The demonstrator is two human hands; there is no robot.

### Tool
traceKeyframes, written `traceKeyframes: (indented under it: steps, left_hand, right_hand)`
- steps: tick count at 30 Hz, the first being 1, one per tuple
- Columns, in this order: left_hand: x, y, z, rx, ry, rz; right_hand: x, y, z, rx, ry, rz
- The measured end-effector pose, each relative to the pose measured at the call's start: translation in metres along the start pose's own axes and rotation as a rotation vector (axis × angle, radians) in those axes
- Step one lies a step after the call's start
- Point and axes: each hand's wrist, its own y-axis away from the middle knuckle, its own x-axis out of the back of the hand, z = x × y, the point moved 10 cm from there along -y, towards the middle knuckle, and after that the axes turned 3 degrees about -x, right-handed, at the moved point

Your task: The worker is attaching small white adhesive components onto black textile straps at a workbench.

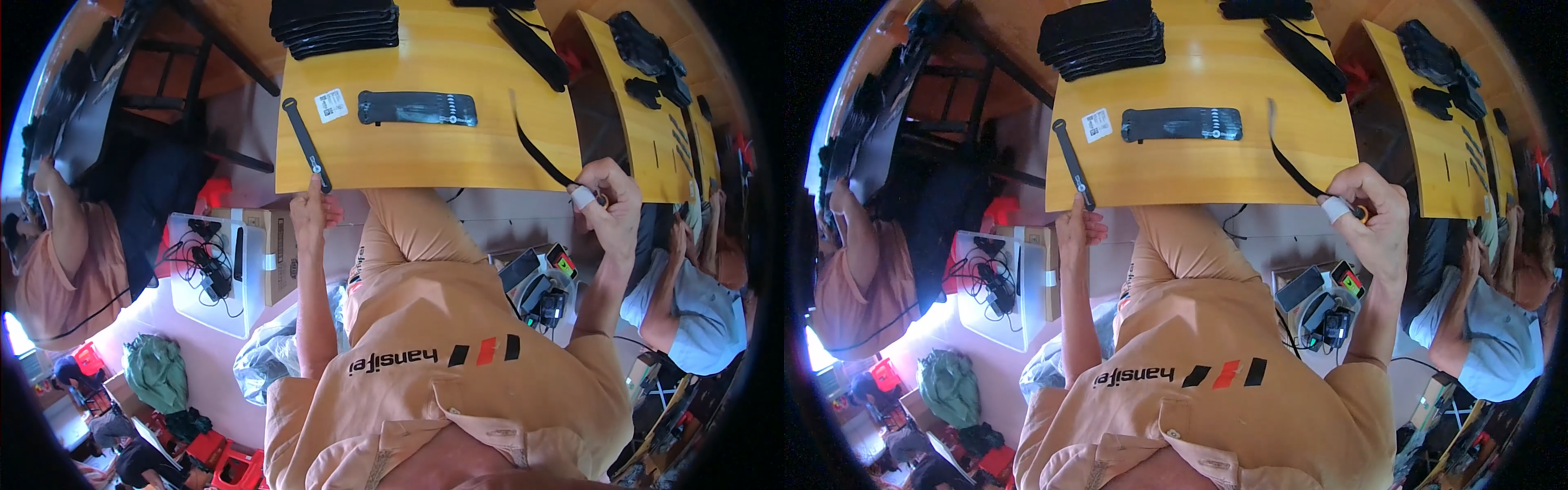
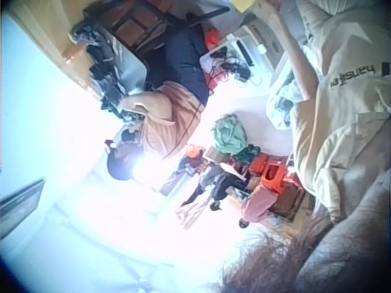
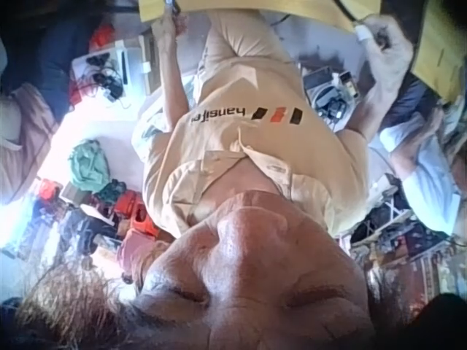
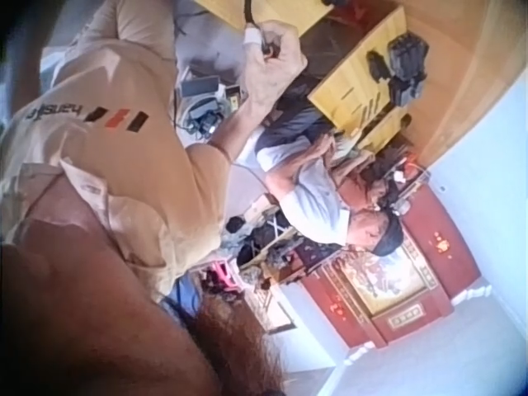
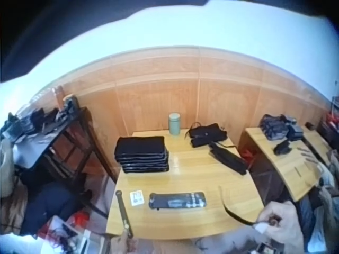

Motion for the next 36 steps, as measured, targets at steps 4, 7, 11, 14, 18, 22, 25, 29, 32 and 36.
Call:
traceKeyframes:
  steps: [4,7,11,14,18,22,25,29,32,36]
  left_hand:
    - [0.024,0.011,0.008,-0.105,-0.232,0.074]
    - [0.019,0.039,0.026,-0.094,-0.288,-0.018]
    - [-0.112,0.136,0.072,-0.269,0.145,-0.994]
    - [-0.152,0.167,0.09,-0.165,0.59,-1.045]
    - [-0.151,0.134,0.087,-0.143,0.733,-0.781]
    - [-0.147,0.118,0.083,-0.173,0.654,-0.614]
    - [-0.155,0.113,0.078,-0.163,0.656,-0.618]
    - [-0.159,0.113,0.076,-0.12,0.739,-0.638]
    - [-0.136,0.088,0.073,-0.129,0.828,-0.519]
    - [-0.109,0.054,0.069,-0.164,0.762,-0.413]
  right_hand:
    - [0.003,-0.003,0.002,-0.021,-0.058,0.023]
    - [0.0,-0.003,-0.01,0.093,-0.094,0.019]
    - [-0.047,-0.002,-0.029,0.26,-0.212,-0.163]
    - [-0.081,0.002,-0.019,0.247,-0.223,-0.281]
    - [-0.106,0.004,0.005,0.052,-0.167,-0.433]
    - [-0.11,0.004,0.033,-0.291,-0.585,-0.337]
    - [-0.123,0.011,0.049,-0.369,-0.55,-0.272]
    - [-0.13,0.017,0.087,-0.511,-0.599,-0.126]
    - [-0.123,0.013,0.107,-0.499,-0.685,-0.107]
    - [-0.122,0.007,0.133,-0.546,-0.676,-0.094]
